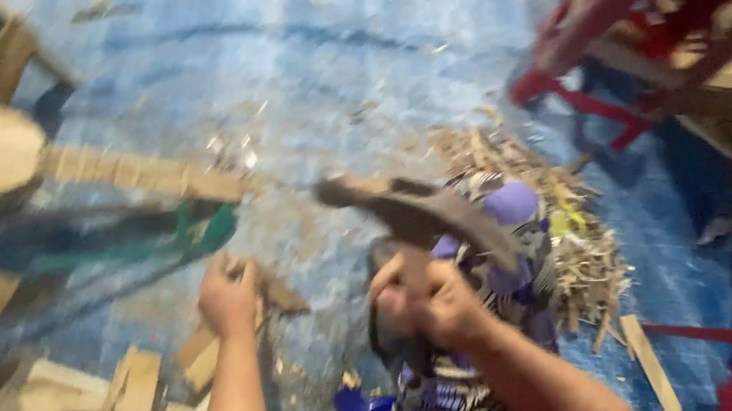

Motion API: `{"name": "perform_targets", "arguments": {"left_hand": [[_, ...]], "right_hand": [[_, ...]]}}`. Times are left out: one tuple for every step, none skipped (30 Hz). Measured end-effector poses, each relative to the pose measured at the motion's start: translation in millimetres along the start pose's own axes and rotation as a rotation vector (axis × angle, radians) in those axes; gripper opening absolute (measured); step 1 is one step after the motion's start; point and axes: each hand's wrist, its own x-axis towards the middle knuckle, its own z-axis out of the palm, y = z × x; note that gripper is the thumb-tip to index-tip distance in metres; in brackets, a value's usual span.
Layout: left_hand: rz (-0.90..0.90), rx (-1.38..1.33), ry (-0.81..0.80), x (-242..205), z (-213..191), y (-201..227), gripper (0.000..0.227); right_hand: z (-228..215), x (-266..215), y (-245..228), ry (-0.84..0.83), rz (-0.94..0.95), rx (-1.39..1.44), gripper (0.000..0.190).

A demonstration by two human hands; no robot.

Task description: The person is assembling and shaping wooden components for a small structure, possibly a musical instrument, using a hammer and a chisel while sitting on the floor.

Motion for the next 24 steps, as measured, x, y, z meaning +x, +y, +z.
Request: {"name": "perform_targets", "arguments": {"left_hand": [[-0.066, -0.04, -0.074, -2, -5, 3, 0.05], [-0.108, -0.014, -0.068, -10, -4, -5, 0.05], [-0.099, -0.008, -0.035, -6, -2, -9, 0.05], [-0.089, 0.0, -0.002, -1, 1, -14, 0.051], [-0.124, 0.019, 0.007, -1, -2, -16, 0.051], [-0.141, 0.007, 0.024, -1, -4, -18, 0.05], [-0.153, -0.004, 0.035, 0, -4, -20, 0.05], [-0.183, 0.015, 0.037, -3, -12, -18, 0.05], [-0.206, -0.016, 0.033, -1, -17, -11, 0.05], [-0.23, -0.046, 0.03, 2, -22, -3, 0.05], [-0.24, -0.04, 0.03, 5, -22, -4, 0.05], [-0.226, -0.048, 0.043, 8, -21, -5, 0.047], [-0.209, -0.059, 0.048, 9, -19, -4, 0.044], [-0.215, -0.056, 0.041, 9, -22, 0, 0.044], [-0.19, -0.063, 0.015, 10, -25, 4, 0.043], [-0.166, -0.07, -0.011, 10, -28, 9, 0.041], [-0.168, -0.068, -0.018, 11, -20, 2, 0.041], [-0.165, -0.084, -0.037, 11, -13, -5, 0.041], [-0.157, -0.101, -0.056, 11, -6, -11, 0.041], [-0.155, -0.099, -0.064, 11, -7, -14, 0.041], [-0.176, -0.097, -0.065, 12, -7, -16, 0.042], [-0.198, -0.095, -0.066, 12, -7, -18, 0.043], [-0.193, -0.096, -0.071, 13, -8, -17, 0.043], [-0.176, -0.08, -0.09, 14, -10, -15, 0.043]], "right_hand": [[-5, 2, 9, 0.094, -0.124, -0.05, 0.015], [-3, -1, 13, 0.063, -0.09, -0.029, 0.015], [-2, 5, 16, 0.099, -0.071, 0.032, 0.018], [-1, 11, 19, 0.136, -0.048, 0.092, 0.022], [0, 17, 21, 0.108, -0.021, 0.105, 0.022], [0, 23, 24, 0.133, -0.005, 0.094, 0.02], [0, 28, 27, 0.166, 0.011, 0.081, 0.019], [2, 30, 29, 0.146, 0.039, 0.091, 0.019], [2, 33, 30, 0.16, 0.078, 0.114, 0.018], [1, 37, 30, 0.173, 0.118, 0.135, 0.017], [-2, 39, 39, 0.168, 0.127, 0.139, 0.017], [-7, 41, 47, 0.168, 0.138, 0.126, 0.017], [-12, 40, 54, 0.176, 0.15, 0.111, 0.017], [-14, 41, 58, 0.179, 0.16, 0.111, 0.017], [-17, 41, 63, 0.182, 0.164, 0.121, 0.016], [-19, 41, 67, 0.186, 0.168, 0.131, 0.016], [-20, 42, 67, 0.192, 0.174, 0.131, 0.016], [-21, 42, 67, 0.178, 0.169, 0.088, 0.017], [-22, 41, 68, 0.166, 0.161, 0.046, 0.018], [-22, 38, 67, 0.173, 0.163, 0.047, 0.018], [-22, 34, 66, 0.244, 0.283, -0.172, 0.022], [-22, 31, 64, 0.311, 0.404, -0.39, 0.026], [-21, 32, 65, 0.319, 0.405, -0.391, 0.026], [-20, 32, 66, 0.265, 0.442, -0.354, 0.028]]}}
